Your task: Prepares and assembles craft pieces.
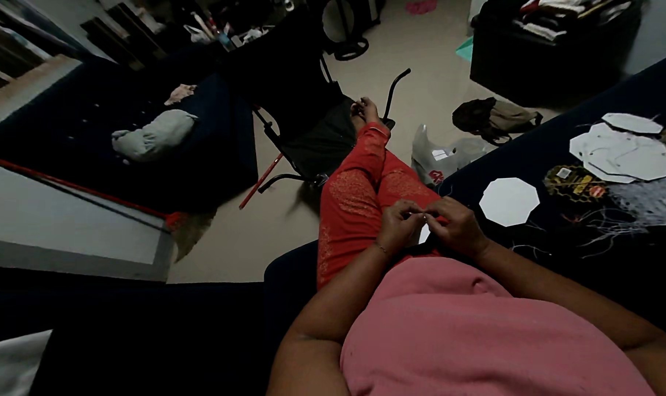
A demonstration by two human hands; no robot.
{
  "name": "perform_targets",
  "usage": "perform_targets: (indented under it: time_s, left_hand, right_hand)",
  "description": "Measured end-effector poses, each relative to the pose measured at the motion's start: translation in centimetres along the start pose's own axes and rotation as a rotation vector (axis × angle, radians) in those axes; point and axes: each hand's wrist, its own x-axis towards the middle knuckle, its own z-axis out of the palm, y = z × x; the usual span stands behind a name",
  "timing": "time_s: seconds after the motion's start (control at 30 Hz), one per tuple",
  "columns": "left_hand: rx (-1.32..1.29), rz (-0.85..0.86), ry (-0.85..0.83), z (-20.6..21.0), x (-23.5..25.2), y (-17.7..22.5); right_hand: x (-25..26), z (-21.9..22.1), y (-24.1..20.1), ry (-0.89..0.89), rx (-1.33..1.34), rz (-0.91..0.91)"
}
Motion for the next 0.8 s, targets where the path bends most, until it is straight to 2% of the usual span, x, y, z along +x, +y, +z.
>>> perform_targets:
  time_s: [0.07,0.13,0.2,0.3,0.4,0.43,0.5,0.6,0.67,0.73,0.8]
  left_hand:
    - [0.032,0.004,-0.002,0.1,0.0,0.1]
    - [0.047,-0.016,-0.012,0.1,0.1,0.4]
    - [0.054,-0.023,-0.010,-0.1,0.3,0.2]
    - [0.094,-0.079,-0.020,-0.4,0.6,0.0]
    - [0.145,-0.119,-0.032,-0.4,0.7,0.4]
    - [0.170,-0.106,-0.038,-0.3,0.6,0.6]
    - [0.229,-0.006,-0.043,0.2,0.2,0.7]
    - [0.239,0.278,-0.045,0.9,-0.1,0.3]
    - [0.199,0.425,-0.093,1.2,0.2,0.1]
    - [0.199,0.473,-0.177,1.3,0.4,0.2]
    - [0.226,0.502,-0.230,1.2,0.6,0.4]
  right_hand:
    - [0.0,0.0,-0.1,-0.012,-0.046,0.008]
    - [0.2,-0.2,-0.3,-0.050,-0.001,0.104]
    - [0.5,-0.7,-0.5,-0.097,0.173,0.279]
    - [1.4,-2.1,-0.9,-0.165,0.584,0.570]
    - [1.6,-2.7,-0.8,-0.182,0.900,0.612]
    - [1.7,-2.7,-0.8,-0.183,0.907,0.611]
    - [1.9,-2.8,-0.9,-0.184,0.727,0.630]
    - [2.6,-3.7,-1.0,-0.334,0.440,0.696]
    - [2.6,-4.3,-0.7,-0.412,0.490,0.748]
    - [2.3,-4.9,-0.2,-0.420,0.543,0.763]
    - [2.3,-6.5,0.9,-0.378,0.482,0.751]
